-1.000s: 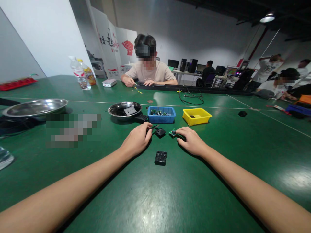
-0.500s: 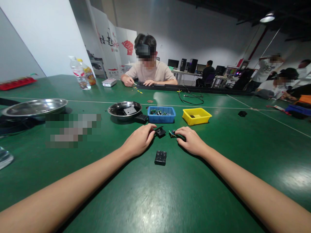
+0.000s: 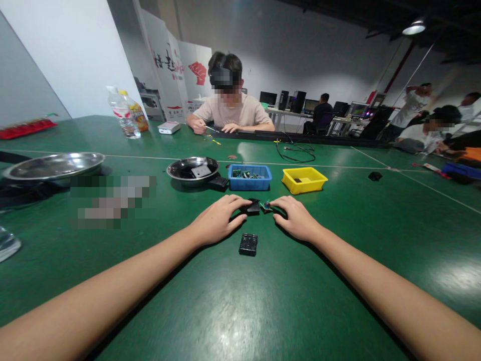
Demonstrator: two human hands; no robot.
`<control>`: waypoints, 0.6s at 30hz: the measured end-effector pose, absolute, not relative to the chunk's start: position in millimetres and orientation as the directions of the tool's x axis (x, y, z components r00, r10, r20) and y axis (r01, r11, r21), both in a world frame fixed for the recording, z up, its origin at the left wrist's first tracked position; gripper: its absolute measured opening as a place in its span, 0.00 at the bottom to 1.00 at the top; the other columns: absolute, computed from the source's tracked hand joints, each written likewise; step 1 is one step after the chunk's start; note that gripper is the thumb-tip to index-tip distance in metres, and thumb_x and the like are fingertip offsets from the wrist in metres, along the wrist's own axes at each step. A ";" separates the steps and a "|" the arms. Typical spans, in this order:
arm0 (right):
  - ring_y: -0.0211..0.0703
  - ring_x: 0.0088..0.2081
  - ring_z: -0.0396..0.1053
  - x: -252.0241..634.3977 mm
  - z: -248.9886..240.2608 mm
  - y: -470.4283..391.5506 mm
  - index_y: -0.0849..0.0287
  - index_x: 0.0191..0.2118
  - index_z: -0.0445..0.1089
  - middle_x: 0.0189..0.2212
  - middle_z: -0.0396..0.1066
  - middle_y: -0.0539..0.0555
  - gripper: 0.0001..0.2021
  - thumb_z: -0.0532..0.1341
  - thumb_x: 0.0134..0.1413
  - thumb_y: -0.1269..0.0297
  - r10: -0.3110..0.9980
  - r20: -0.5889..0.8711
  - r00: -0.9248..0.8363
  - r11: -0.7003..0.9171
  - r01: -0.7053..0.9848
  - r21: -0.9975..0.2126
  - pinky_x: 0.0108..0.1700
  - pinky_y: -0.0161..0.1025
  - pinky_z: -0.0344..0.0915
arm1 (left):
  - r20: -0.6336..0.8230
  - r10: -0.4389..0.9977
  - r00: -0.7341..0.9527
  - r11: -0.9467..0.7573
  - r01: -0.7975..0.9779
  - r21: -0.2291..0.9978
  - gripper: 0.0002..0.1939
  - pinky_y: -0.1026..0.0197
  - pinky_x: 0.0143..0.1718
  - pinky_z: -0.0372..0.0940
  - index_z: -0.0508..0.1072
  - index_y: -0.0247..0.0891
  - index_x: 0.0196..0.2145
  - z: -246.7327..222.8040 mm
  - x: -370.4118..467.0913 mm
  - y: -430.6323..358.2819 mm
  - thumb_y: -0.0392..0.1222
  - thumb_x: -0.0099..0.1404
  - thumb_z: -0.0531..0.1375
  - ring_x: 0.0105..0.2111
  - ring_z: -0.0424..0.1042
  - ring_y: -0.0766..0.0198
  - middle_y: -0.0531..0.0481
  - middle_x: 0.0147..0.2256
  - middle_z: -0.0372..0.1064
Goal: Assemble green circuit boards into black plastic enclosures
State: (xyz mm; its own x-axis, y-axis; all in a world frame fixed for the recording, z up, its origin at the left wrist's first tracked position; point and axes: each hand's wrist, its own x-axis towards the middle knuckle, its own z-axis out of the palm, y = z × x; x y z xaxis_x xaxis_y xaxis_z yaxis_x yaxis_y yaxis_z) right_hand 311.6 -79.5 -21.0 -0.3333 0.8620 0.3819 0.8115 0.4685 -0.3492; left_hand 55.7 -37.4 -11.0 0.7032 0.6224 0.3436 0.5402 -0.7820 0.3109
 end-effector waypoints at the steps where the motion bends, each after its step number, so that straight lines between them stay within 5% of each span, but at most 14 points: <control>1: 0.50 0.49 0.69 311.4 -21.0 -79.7 0.60 0.49 0.73 0.46 0.75 0.59 0.15 0.60 0.56 0.73 0.863 0.385 -0.327 0.466 0.811 -0.354 0.55 0.50 0.64 | 0.333 0.614 0.716 -0.788 0.535 0.304 0.21 0.49 0.58 0.63 0.69 0.41 0.58 -10.7 55.6 -37.6 0.45 0.70 0.54 0.54 0.68 0.54 0.43 0.55 0.69; 10: 0.47 0.42 0.72 309.4 -13.2 -84.1 0.57 0.43 0.72 0.38 0.75 0.55 0.10 0.58 0.56 0.72 0.821 0.532 -0.207 0.468 0.778 -0.420 0.47 0.44 0.67 | 0.317 0.685 0.656 -0.728 0.642 0.243 0.24 0.45 0.59 0.62 0.67 0.39 0.60 -13.2 57.4 -37.9 0.48 0.70 0.53 0.54 0.67 0.50 0.40 0.57 0.67; 14: 0.47 0.43 0.71 298.7 -4.0 -99.3 0.57 0.43 0.71 0.39 0.75 0.57 0.07 0.58 0.59 0.69 0.718 0.613 -0.331 0.631 0.682 -0.370 0.48 0.45 0.67 | 0.337 0.728 0.597 -0.677 0.704 0.214 0.22 0.43 0.57 0.64 0.71 0.34 0.55 -13.9 57.8 -38.2 0.47 0.69 0.52 0.53 0.68 0.48 0.38 0.54 0.68; 18: 0.49 0.48 0.70 279.5 0.3 -119.4 0.56 0.49 0.69 0.45 0.73 0.58 0.13 0.62 0.59 0.61 0.650 0.526 -0.548 0.754 0.553 -0.355 0.54 0.47 0.66 | 0.368 0.700 0.612 -0.708 0.661 0.248 0.17 0.45 0.57 0.65 0.74 0.36 0.49 -14.1 57.6 -38.7 0.44 0.68 0.53 0.51 0.69 0.51 0.40 0.50 0.70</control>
State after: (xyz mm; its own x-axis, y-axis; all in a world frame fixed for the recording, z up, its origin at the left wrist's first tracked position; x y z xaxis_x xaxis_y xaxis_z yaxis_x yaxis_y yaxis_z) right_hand 279.5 -119.4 0.3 -0.5482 0.6501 0.5261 0.5533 0.7537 -0.3548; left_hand 57.6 -38.7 -14.1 0.6120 0.7001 0.3678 0.6611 -0.7081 0.2479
